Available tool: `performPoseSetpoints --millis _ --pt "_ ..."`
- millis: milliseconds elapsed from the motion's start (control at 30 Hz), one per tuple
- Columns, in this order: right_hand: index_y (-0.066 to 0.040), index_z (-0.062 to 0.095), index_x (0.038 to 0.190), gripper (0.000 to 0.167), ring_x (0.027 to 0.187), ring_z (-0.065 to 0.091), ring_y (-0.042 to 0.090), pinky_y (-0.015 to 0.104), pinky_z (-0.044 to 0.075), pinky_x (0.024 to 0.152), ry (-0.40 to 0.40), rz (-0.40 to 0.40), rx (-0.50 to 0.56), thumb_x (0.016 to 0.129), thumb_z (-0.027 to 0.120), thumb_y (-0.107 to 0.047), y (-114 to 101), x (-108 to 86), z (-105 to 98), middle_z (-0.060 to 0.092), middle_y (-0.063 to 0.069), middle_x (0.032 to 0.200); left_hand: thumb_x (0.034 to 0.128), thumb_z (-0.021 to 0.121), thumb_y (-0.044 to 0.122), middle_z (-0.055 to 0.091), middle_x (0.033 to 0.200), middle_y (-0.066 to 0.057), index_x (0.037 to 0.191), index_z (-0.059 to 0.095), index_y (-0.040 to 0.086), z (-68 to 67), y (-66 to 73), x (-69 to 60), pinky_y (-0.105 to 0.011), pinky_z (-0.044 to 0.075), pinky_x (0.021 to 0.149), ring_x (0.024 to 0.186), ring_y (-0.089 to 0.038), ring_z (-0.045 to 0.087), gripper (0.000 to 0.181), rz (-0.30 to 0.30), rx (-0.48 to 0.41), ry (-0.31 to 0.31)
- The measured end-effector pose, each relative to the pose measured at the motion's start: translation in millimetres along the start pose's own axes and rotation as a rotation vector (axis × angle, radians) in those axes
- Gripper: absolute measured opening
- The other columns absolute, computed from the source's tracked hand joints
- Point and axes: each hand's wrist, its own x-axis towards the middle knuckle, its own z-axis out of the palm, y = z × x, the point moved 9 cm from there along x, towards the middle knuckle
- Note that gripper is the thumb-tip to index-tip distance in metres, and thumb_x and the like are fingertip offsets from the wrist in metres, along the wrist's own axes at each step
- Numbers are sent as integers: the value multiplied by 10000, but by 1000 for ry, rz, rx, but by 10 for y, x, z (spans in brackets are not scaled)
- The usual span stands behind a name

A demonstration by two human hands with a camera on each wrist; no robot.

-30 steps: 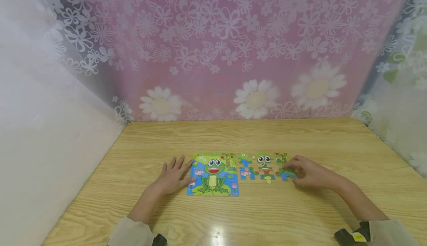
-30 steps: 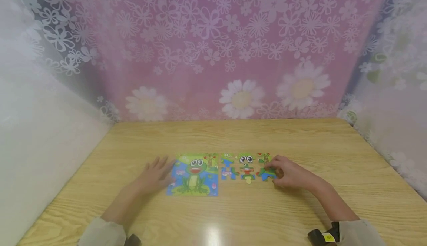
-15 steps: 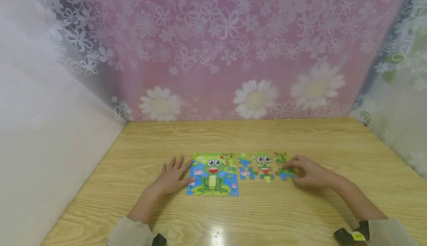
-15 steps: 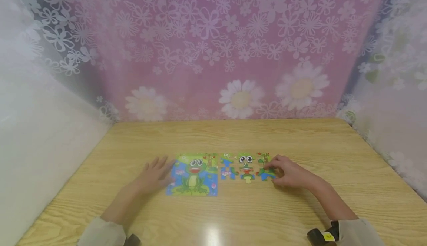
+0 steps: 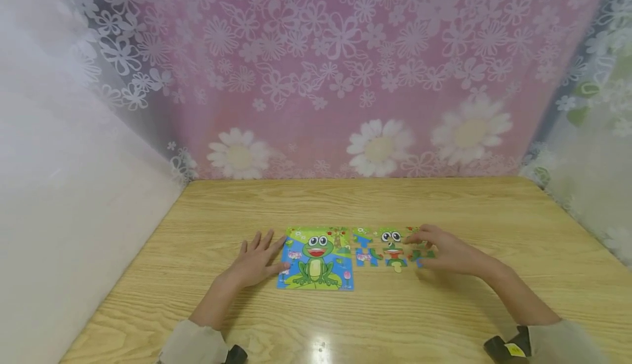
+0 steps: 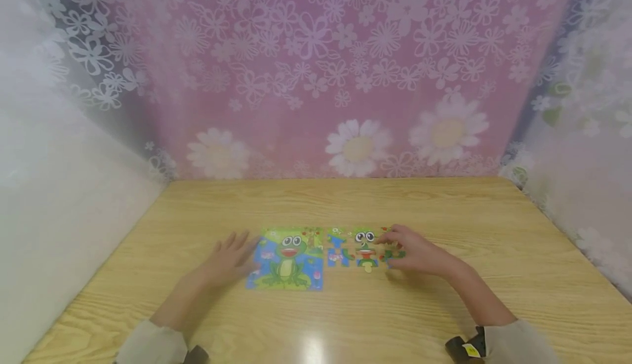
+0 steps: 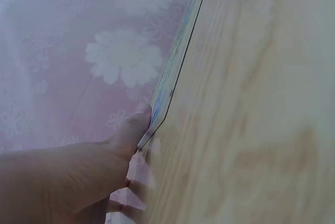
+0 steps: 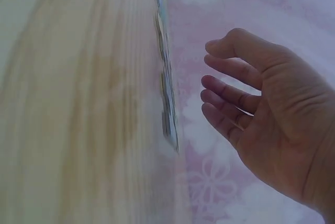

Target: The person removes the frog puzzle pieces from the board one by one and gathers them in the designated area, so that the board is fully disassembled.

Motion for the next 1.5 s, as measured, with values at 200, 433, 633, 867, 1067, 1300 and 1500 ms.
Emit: performPoseSetpoints --millis 200,433,633,867,1067,1300,1500 --pt "-41 602 1160 317 878 509 246 383 479 711 -21 -82 24 848 643 -75 -218 277 199 522 70 1051 906 467 531 86 1505 -173 1478 212 175 -13 -8 -35 -608 -11 1015 1342 -414 1 720 6 -56 -12" --pt "-35 607 1151 312 838 508 237 347 484 703 -49 -118 62 843 635 -81 -473 597 443 526 75 1062 851 550 553 51 1509 -171 1484 181 167 -41 23 -64 -598 -43 1015 1349 -387 -46 829 52 -118 -51" --pt "-57 594 1186 354 890 517 224 351 465 733 -87 -123 52 836 619 -106 -697 840 655 526 42 1058 804 621 546 32 1508 -182 1484 163 127 -67 115 -107 -600 -47 1013 1348 -387 -54 920 103 -102 -117" --pt "-93 612 1162 327 856 536 181 297 472 707 -88 -142 32 839 634 -137 -914 1086 889 532 14 1069 811 639 505 42 1497 -219 1478 171 86 -120 185 -126 -608 -31 1012 1343 -412 -30 916 108 -73 -137" --pt "-82 610 1160 331 918 517 159 280 467 754 -109 -159 6 842 646 -169 -1107 1257 1087 540 2 1061 811 632 516 52 1496 -219 1478 171 93 -119 168 -118 -607 -20 1015 1342 -414 -26 914 98 -50 -137" --pt "-76 625 1121 307 926 525 113 227 458 755 -139 -152 33 819 647 -127 -1169 1407 1327 545 -36 1030 805 631 524 52 1494 -222 1479 170 96 -112 163 -132 -615 -22 1008 1340 -419 -30 922 98 -58 -134" --pt "-75 658 1048 233 882 511 88 202 447 762 -126 -182 19 816 650 -98 -1225 1401 1386 548 -61 976 800 618 551 42 1500 -205 1483 158 113 -72 126 -122 -607 -26 1013 1344 -403 -41 932 93 -52 -138"
